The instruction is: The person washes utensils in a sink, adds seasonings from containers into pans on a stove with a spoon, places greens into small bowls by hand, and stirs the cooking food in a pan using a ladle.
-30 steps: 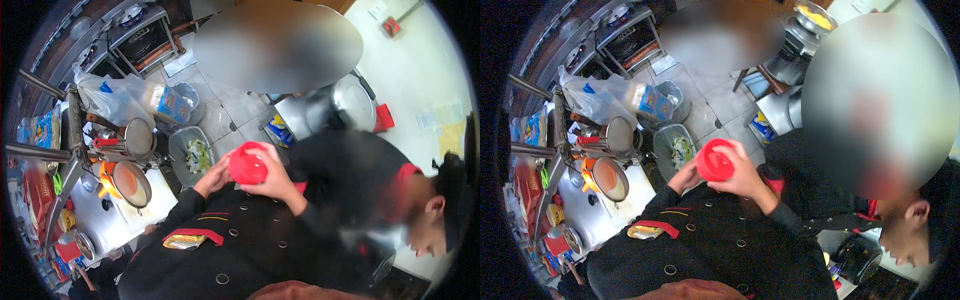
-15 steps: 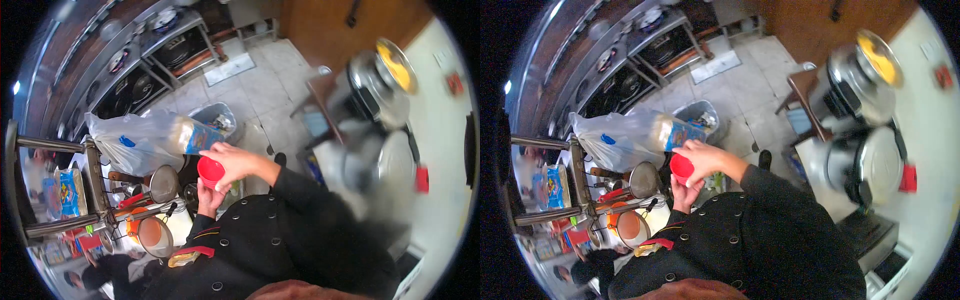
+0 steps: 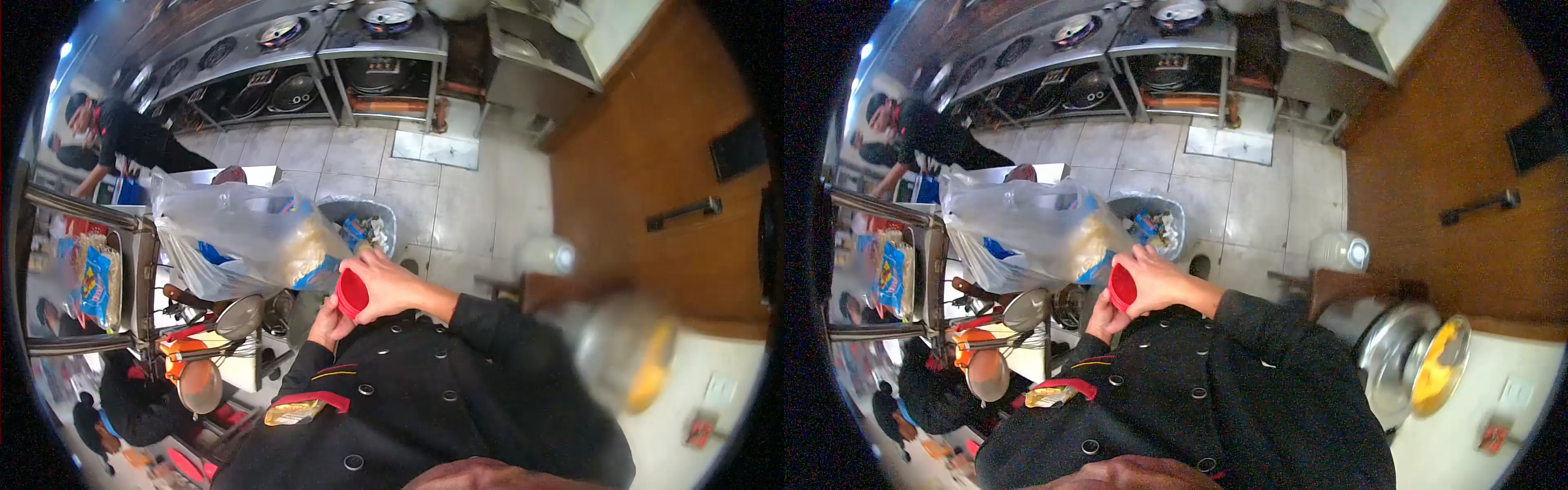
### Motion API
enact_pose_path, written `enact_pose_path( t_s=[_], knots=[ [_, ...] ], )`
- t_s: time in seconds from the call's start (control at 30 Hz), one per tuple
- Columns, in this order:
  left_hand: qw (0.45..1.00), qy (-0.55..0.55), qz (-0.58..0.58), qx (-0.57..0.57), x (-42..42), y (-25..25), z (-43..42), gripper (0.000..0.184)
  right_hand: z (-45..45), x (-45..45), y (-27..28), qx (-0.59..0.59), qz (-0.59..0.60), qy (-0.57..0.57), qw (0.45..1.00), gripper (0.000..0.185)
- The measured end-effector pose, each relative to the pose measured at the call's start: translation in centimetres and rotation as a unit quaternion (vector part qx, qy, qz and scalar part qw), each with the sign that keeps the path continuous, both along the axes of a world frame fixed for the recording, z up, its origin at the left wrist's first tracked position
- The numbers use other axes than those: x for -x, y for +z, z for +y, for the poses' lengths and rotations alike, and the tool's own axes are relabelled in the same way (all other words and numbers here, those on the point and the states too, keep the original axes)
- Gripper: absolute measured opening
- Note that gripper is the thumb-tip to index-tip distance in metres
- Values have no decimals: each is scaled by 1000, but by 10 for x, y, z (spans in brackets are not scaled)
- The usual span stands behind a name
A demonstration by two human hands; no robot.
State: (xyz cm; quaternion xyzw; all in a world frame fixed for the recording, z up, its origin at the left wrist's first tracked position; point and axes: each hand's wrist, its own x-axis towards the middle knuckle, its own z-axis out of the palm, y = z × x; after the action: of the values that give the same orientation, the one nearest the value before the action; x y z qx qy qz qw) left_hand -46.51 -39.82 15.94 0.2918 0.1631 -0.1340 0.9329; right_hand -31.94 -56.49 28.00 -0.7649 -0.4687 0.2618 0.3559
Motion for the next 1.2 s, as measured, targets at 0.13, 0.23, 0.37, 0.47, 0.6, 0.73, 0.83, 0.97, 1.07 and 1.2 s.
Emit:
enact_pose_path(
  t_s=[0.13, 0.23, 0.37, 0.47, 0.6, 0.73, 0.83, 0.97, 1.07, 1.2],
  knots=[
    [993, 44, -29, 103, -82, -20, -10, 77, 5, -85, -1, 9, 15, -17, 1000, 84],
    [988, 22, -58, 142, -162, -53, -12, 73, 7, -156, -17, 23, 3, -46, 999, 84],
    [988, -43, -66, 132, -274, -55, -6, 69, 10, -247, -5, 33, -15, -67, 997, 81],
    [987, -55, -93, 120, -346, -40, 4, 67, 14, -301, -1, 24, -31, -86, 996, 81],
    [993, -19, -45, 109, -402, -21, 18, 68, 31, -367, 12, -9, -40, -87, 995, 83],
    [995, 12, -50, 84, -445, -30, 27, 80, 48, -436, 1, -37, -19, -43, 998, 85],
    [993, 95, -66, 38, -483, -16, 26, 83, 62, -489, -8, -49, -2, 22, 999, 85],
    [988, 138, -40, 61, -525, -9, 24, 84, 75, -557, -4, -66, 10, 100, 993, 85],
    [982, 180, -32, 49, -554, -8, 25, 84, 90, -596, -7, -67, -1, 144, 987, 86],
    [962, 270, -28, 28, -567, 4, 23, 81, 120, -624, 5, -74, 12, 213, 974, 83]
  ],
)
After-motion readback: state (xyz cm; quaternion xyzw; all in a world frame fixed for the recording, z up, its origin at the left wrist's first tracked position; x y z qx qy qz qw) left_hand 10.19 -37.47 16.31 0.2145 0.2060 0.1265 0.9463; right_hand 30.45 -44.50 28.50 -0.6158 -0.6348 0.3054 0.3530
